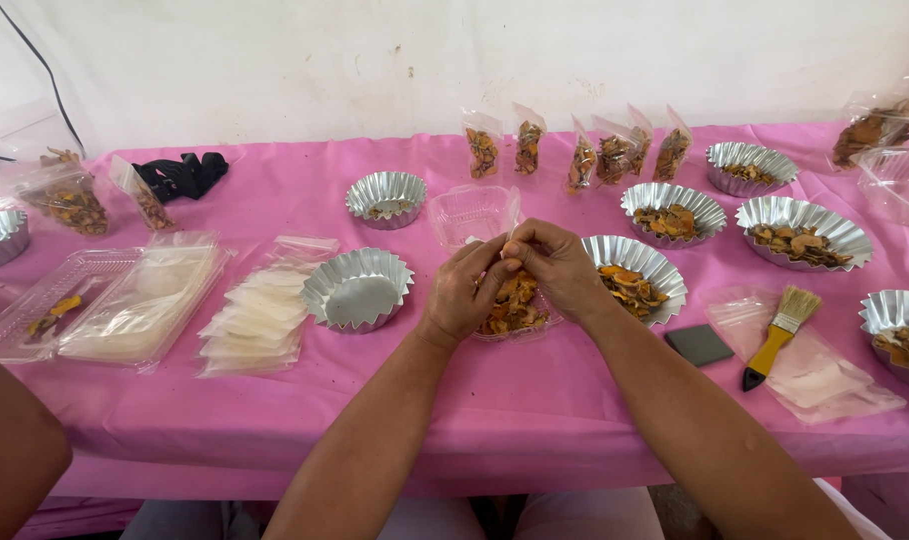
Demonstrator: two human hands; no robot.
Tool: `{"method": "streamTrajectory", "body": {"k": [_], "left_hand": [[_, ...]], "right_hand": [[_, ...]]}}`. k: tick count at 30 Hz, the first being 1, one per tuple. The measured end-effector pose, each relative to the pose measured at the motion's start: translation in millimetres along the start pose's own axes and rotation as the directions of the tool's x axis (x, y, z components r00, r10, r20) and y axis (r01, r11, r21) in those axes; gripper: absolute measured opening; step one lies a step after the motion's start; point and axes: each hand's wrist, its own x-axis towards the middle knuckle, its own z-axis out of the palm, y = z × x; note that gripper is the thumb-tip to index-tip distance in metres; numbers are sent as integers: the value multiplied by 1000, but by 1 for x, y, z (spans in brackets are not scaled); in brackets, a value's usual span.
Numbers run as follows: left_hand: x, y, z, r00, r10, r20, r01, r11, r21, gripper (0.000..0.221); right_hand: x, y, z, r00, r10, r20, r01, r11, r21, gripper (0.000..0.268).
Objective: Cleaning and sorting dried turmeric pieces using a brush and placing them into containers and bags.
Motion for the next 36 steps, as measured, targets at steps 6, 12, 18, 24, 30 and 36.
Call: {"method": "streamTrajectory", "body": {"k": [6,12,18,24,30,36], "left_hand": [[3,6,-2,999,-28,-37,25,998,-56,30],[3,5,-7,1000,12,-24,-14,993,-121,42],[3,5,-4,998,-3,-57,1,999,-32,31],[-3,-2,7,996,-12,-91,11,1000,-12,24],[-7,-22,13,987,8,-161,11,994,112,17],[-9,-30,21,957,195,-215,-90,903,419,5]], "right_hand": [[-2,-4,4,999,-31,15,30,997,64,24],[-3,-10,2,998,-31,47,34,998,-53,28],[1,4,-6,997,-52,64,63,982,-175,31],[1,4,-6,992,-89,88,104,976,-194,33],[1,-10,0,991,-73,114,107,937,-331,28],[-1,11,-1,947,-318,36,275,751,-600,30]]}}
